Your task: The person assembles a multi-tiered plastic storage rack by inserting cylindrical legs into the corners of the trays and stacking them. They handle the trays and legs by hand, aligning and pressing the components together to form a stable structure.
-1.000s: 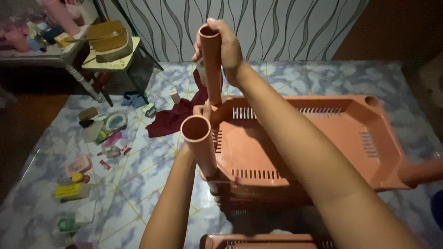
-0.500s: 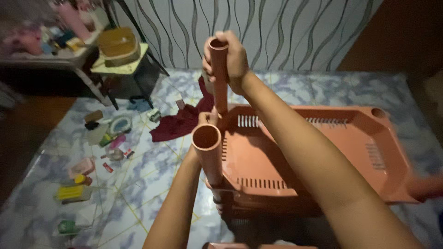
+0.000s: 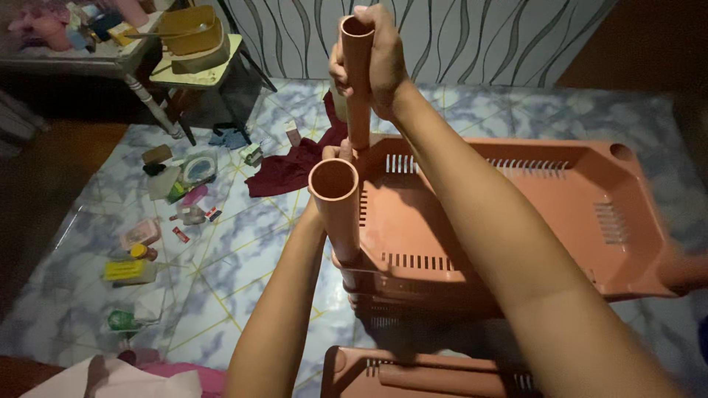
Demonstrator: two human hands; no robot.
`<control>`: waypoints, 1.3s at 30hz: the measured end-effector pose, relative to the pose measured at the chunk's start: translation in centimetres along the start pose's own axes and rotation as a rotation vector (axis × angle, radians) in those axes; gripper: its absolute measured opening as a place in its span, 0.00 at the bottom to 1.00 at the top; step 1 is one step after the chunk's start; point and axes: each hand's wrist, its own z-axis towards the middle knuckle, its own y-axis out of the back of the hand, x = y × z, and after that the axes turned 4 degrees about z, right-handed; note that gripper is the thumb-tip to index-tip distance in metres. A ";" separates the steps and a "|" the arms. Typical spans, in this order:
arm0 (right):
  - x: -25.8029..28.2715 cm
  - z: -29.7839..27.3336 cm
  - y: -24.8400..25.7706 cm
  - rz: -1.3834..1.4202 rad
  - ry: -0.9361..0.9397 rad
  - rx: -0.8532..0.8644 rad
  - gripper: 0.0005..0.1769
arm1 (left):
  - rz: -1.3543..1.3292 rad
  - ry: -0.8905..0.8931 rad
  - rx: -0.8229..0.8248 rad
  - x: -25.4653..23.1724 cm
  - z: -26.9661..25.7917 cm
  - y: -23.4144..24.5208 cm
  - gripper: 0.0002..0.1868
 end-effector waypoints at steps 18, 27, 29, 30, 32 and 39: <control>-1.9 0.7 -0.4 -0.053 0.120 -0.138 0.36 | 0.267 -0.223 -0.229 -7.1 -1.9 -0.2 0.19; -3.6 1.6 -2.0 -0.182 0.411 -0.537 0.34 | 0.254 -0.003 -0.056 -9.2 -0.5 0.1 0.19; -3.5 1.2 -1.9 -0.156 0.388 -0.456 0.33 | 0.225 -0.028 -0.027 -8.8 -1.0 0.6 0.19; -3.4 1.0 -1.9 -0.149 0.360 -0.413 0.32 | 0.211 -0.038 -0.035 -8.7 -1.6 1.1 0.19; -2.0 0.2 -1.6 -0.144 0.278 -0.311 0.30 | 0.175 -0.065 -0.045 -8.9 -2.3 1.3 0.19; 0.8 -0.9 -1.5 -0.034 0.059 -0.110 0.27 | 0.185 -0.030 0.027 -9.0 -1.4 1.1 0.20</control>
